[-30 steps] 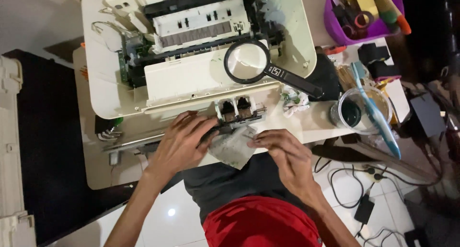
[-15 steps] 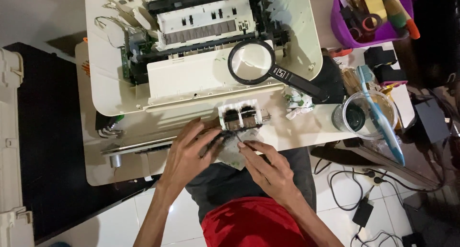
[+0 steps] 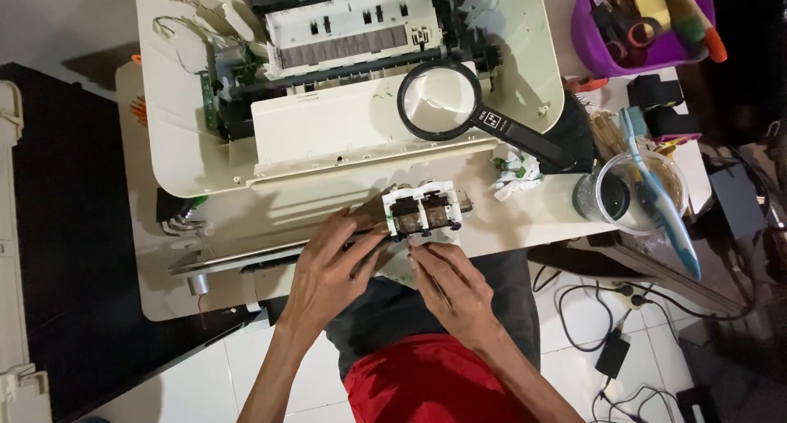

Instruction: Cleaning and inspecting internal printer components using a cloth, a small probe, and a magnifying glass.

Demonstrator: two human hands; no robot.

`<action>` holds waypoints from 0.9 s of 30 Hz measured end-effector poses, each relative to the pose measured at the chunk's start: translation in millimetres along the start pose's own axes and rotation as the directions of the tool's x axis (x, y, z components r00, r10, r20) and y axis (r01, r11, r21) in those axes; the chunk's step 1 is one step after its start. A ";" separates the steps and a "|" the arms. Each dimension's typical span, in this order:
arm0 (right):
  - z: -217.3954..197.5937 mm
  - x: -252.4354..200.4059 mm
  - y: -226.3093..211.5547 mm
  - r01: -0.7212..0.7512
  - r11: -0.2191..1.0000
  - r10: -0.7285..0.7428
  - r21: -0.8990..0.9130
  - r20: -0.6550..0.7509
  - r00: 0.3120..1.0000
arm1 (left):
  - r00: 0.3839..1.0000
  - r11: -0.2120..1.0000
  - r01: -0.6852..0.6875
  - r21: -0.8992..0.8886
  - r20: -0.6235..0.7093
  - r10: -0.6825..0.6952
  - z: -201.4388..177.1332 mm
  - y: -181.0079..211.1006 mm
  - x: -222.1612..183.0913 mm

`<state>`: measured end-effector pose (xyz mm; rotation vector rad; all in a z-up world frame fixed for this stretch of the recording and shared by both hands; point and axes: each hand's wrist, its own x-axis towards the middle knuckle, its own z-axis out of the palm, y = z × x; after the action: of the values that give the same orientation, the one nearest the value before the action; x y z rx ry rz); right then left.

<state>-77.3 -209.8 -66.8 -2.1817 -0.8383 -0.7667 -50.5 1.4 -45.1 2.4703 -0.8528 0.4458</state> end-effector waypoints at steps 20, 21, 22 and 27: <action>-6.5 -6.8 -4.4 -0.347 0.792 0.466 0.503 -0.129 0.876 | 0.992 0.995 0.073 -0.070 -0.095 -0.079 17.0 -2.8 -12.7; -12.3 -4.3 -4.9 -0.347 0.792 0.466 0.502 -0.130 0.875 | 0.992 0.995 0.071 -0.070 -0.095 -0.078 12.5 -2.5 -10.7; -18.2 -1.7 -5.3 -0.281 0.807 0.392 0.520 -0.114 0.913 | 0.998 0.999 0.026 -0.035 -0.052 -0.028 7.9 -2.1 -8.6; -27.4 -3.1 -9.2 -0.237 0.813 0.355 0.532 -0.131 0.926 | 1.000 1.000 -0.029 0.008 -0.012 0.029 -2.2 4.0 -0.5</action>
<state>-93.6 -226.2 -49.0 -1.6560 -0.4887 -0.5413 -53.7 0.1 -42.2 2.4629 -0.8846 0.4749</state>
